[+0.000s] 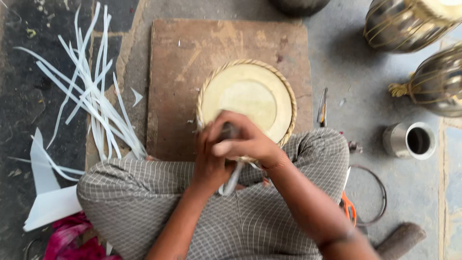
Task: The person sits on the floor and uses a hammer to drive a white plastic strip into the rim of a drum. They repeatedly position the strip and strike it with the hammer to secure it around the drum's edge.
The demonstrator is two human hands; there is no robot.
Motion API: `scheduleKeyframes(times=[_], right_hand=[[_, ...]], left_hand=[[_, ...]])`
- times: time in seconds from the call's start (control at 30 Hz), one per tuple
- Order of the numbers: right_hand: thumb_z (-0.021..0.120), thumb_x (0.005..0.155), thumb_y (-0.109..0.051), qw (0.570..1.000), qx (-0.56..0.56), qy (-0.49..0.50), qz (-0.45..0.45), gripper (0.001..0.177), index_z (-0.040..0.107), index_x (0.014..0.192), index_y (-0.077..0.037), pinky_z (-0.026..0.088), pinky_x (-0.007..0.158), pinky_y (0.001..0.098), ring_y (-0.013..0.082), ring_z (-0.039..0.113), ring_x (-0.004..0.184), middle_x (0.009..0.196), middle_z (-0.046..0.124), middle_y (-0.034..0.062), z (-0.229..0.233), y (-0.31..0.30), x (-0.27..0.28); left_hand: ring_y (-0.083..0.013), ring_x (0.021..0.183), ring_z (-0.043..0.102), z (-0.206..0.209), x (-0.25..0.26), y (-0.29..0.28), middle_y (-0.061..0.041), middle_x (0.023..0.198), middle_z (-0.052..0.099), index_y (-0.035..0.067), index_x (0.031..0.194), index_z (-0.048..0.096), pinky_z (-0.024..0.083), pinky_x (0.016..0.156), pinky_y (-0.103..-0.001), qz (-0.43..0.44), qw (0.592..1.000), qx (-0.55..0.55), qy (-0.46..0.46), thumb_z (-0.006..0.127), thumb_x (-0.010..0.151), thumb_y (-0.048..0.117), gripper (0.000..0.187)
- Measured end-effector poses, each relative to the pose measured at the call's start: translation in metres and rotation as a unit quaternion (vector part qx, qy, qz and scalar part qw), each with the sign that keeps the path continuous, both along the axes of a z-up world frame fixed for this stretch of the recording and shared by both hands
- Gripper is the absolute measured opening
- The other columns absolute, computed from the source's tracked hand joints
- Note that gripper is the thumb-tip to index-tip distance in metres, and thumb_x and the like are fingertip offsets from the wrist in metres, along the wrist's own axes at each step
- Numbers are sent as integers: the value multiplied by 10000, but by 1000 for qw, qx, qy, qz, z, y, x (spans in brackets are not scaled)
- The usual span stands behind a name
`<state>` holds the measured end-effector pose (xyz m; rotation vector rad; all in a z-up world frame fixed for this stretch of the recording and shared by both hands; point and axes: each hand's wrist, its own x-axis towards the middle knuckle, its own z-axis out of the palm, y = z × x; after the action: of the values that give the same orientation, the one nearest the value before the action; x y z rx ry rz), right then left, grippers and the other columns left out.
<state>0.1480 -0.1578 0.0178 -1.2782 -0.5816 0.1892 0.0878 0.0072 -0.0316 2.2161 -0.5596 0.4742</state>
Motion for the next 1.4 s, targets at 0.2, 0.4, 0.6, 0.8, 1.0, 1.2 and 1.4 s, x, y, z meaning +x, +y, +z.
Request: scheduleKeyframes(times=[0.2, 0.4, 0.6, 0.8, 1.0, 1.2, 1.4], right_hand=[[656, 999, -174, 946, 84, 207, -234, 304, 529, 1256, -72, 440, 477, 235, 102, 551, 579, 762, 574, 27, 24, 13, 10], [589, 1095, -209, 953, 77, 143, -257, 324, 485, 1363, -60, 465, 545, 226, 108, 583, 643, 869, 607, 54, 26, 2, 4], [561, 1092, -219, 945, 8, 97, -312, 434, 391, 1461, -67, 441, 531, 214, 95, 570, 672, 927, 613, 50, 26, 13, -5], [576, 1101, -335, 950, -70, 53, -300, 553, 360, 1538, -75, 436, 558, 227, 81, 497, 649, 882, 539, 28, 20, 21, -15], [603, 1120, -399, 941, 146, 68, -297, 290, 576, 1154, -113, 324, 537, 215, 65, 423, 620, 800, 519, -16, 57, -32, 47], [368, 1195, -440, 942, -85, -45, -323, 483, 587, 1032, -42, 378, 667, 327, 191, 492, 638, 798, 621, 100, 142, -78, -11], [746, 937, -220, 801, -487, 3, 349, 392, 712, 1320, -146, 552, 847, 421, 315, 706, 965, 1080, 730, 101, 80, -36, -91]], left_hand=[[-331, 1538, 264, 13, 8, 16, -48, 1560, 453, 173, 1364, 482, 163, 1221, -608, -35, 998, 56, 3, 861, 774, 363, 727], [-328, 1463, 331, 21, 3, 15, -85, 1511, 477, 167, 1370, 495, 142, 1198, -596, -68, 991, 110, 47, 848, 706, 334, 770], [-258, 1330, 472, 5, -8, 14, -54, 1315, 498, 268, 1407, 479, 269, 1267, -551, -64, 984, 151, -64, 746, 936, 205, 545], [-249, 1184, 467, 8, -7, 4, -40, 1192, 466, 308, 1342, 640, 320, 1181, -507, -83, 986, 117, -88, 683, 958, 176, 408], [-172, 1072, 472, -4, -10, -1, 49, 1068, 493, 325, 1189, 677, 319, 983, -426, -99, 988, 83, -83, 712, 927, 175, 304], [-182, 1031, 512, 7, 8, 4, 26, 1056, 515, 258, 1130, 677, 315, 970, -417, -105, 988, 54, -97, 722, 876, 126, 289], [-218, 1059, 521, 15, 11, 2, 5, 1069, 522, 237, 1157, 687, 351, 987, -440, -97, 990, 21, -96, 739, 815, 78, 380]])
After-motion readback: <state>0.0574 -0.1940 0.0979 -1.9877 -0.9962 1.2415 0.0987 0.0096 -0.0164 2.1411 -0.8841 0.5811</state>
